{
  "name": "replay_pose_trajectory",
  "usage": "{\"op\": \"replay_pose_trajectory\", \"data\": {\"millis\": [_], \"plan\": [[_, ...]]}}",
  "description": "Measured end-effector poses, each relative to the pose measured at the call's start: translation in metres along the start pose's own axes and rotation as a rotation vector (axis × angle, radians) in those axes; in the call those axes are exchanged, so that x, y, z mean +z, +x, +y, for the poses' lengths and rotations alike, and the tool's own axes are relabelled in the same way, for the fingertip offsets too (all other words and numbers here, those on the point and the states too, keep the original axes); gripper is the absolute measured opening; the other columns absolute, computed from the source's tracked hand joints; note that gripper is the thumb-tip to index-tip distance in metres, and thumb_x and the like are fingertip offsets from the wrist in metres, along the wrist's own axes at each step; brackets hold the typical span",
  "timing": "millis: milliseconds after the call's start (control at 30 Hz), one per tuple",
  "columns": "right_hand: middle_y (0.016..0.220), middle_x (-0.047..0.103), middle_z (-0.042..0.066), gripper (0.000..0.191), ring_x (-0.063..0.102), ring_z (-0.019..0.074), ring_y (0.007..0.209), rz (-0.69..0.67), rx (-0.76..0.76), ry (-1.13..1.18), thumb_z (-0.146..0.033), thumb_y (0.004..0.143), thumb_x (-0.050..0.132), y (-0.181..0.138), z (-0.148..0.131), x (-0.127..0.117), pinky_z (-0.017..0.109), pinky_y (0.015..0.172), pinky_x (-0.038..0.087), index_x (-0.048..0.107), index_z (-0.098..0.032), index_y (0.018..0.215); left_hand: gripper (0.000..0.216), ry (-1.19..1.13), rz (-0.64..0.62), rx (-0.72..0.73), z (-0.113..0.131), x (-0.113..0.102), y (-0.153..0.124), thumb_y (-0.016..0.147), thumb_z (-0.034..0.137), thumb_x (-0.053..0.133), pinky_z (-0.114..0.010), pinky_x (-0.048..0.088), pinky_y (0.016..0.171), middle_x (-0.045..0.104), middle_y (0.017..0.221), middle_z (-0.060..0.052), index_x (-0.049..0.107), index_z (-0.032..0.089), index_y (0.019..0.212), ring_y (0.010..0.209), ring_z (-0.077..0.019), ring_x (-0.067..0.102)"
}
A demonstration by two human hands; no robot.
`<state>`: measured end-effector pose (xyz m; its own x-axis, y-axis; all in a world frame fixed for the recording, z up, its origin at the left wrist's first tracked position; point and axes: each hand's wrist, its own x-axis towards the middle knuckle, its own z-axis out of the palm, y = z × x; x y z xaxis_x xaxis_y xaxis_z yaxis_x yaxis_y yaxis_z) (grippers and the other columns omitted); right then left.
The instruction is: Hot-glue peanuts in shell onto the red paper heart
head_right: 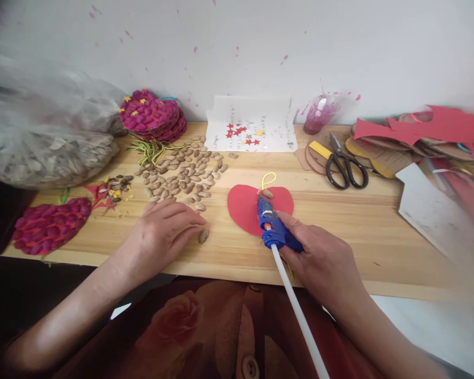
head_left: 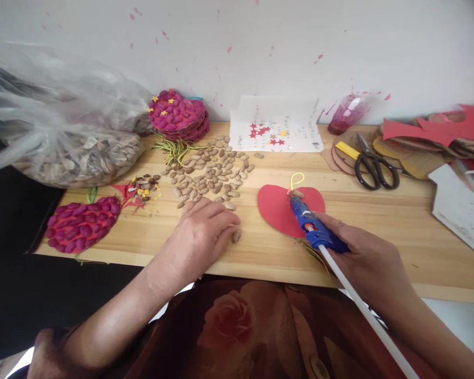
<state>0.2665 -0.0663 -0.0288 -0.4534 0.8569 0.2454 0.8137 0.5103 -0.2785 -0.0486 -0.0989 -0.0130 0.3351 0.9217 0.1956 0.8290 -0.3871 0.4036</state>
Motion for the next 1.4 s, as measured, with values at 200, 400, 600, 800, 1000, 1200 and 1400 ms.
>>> {"op": "replay_pose_trajectory", "data": {"millis": [200, 400, 600, 800, 1000, 1200, 1400], "plan": [[0.1, 0.079, 0.01, 0.039, 0.076, 0.033, 0.084, 0.019, -0.026, 0.0, -0.031, 0.097, 0.053, -0.002, -0.001, 0.0, 0.041, 0.065, 0.059, 0.067, -0.021, 0.133, 0.011, 0.094, -0.017, -0.059, 0.006, 0.005, 0.0, 0.091, 0.031, 0.067, -0.041, 0.042, 0.078, 0.069, 0.088, -0.004, 0.067, 0.02, 0.088, 0.086, -0.0244, 0.061], [0.105, 0.079, 0.009, 0.037, 0.077, 0.0282, 0.084, 0.026, -0.039, -0.016, -0.032, 0.1, 0.053, -0.001, -0.001, 0.0, 0.038, 0.066, 0.059, 0.066, -0.017, 0.13, 0.007, 0.121, -0.02, -0.034, 0.009, 0.01, -0.002, 0.091, 0.022, 0.062, -0.042, 0.047, 0.078, 0.068, 0.085, -0.005, 0.067, 0.019, 0.089, 0.083, -0.0253, 0.062], [0.105, 0.079, 0.01, 0.036, 0.077, 0.027, 0.085, 0.041, -0.061, -0.026, -0.029, 0.1, 0.051, -0.002, -0.001, 0.001, 0.037, 0.067, 0.059, 0.064, -0.016, 0.132, 0.008, 0.116, -0.039, -0.031, 0.005, 0.01, -0.004, 0.092, 0.019, 0.062, -0.04, 0.05, 0.074, 0.066, 0.082, -0.005, 0.066, 0.018, 0.085, 0.08, -0.0246, 0.063], [0.105, 0.079, 0.011, 0.035, 0.077, 0.0279, 0.082, 0.046, -0.067, -0.003, -0.03, 0.1, 0.051, -0.003, -0.002, -0.002, 0.038, 0.064, 0.059, 0.065, -0.015, 0.129, 0.005, -0.053, 0.03, 0.083, 0.014, 0.01, 0.019, 0.092, 0.015, 0.063, -0.035, 0.052, 0.076, 0.068, 0.086, -0.003, 0.066, 0.018, 0.088, 0.082, -0.0199, 0.064], [0.102, 0.08, 0.008, 0.037, 0.077, 0.0262, 0.081, 0.061, -0.029, 0.054, -0.028, 0.097, 0.055, -0.004, -0.002, -0.003, 0.037, 0.068, 0.061, 0.065, -0.019, 0.131, 0.007, -0.162, -0.046, 0.239, 0.029, 0.027, 0.053, 0.095, 0.016, 0.06, -0.036, 0.054, 0.093, 0.069, 0.104, -0.008, 0.065, 0.017, 0.09, 0.098, -0.0203, 0.065], [0.101, 0.079, 0.009, 0.039, 0.076, 0.0258, 0.083, 0.038, -0.016, 0.116, -0.029, 0.096, 0.057, 0.001, 0.0, -0.002, 0.037, 0.072, 0.061, 0.065, -0.016, 0.132, 0.013, -0.083, -0.122, 0.259, 0.029, 0.036, 0.065, 0.099, 0.021, 0.056, -0.038, 0.055, 0.096, 0.07, 0.096, -0.007, 0.065, 0.017, 0.091, 0.099, -0.0214, 0.067], [0.099, 0.079, 0.007, 0.039, 0.076, 0.0258, 0.081, 0.013, -0.004, 0.111, -0.03, 0.095, 0.058, 0.006, 0.001, 0.0, 0.036, 0.069, 0.06, 0.065, -0.019, 0.132, 0.012, -0.083, -0.091, 0.272, 0.027, 0.037, 0.063, 0.098, 0.02, 0.055, -0.036, 0.056, 0.094, 0.071, 0.099, -0.007, 0.066, 0.018, 0.093, 0.096, -0.0205, 0.068]]}}
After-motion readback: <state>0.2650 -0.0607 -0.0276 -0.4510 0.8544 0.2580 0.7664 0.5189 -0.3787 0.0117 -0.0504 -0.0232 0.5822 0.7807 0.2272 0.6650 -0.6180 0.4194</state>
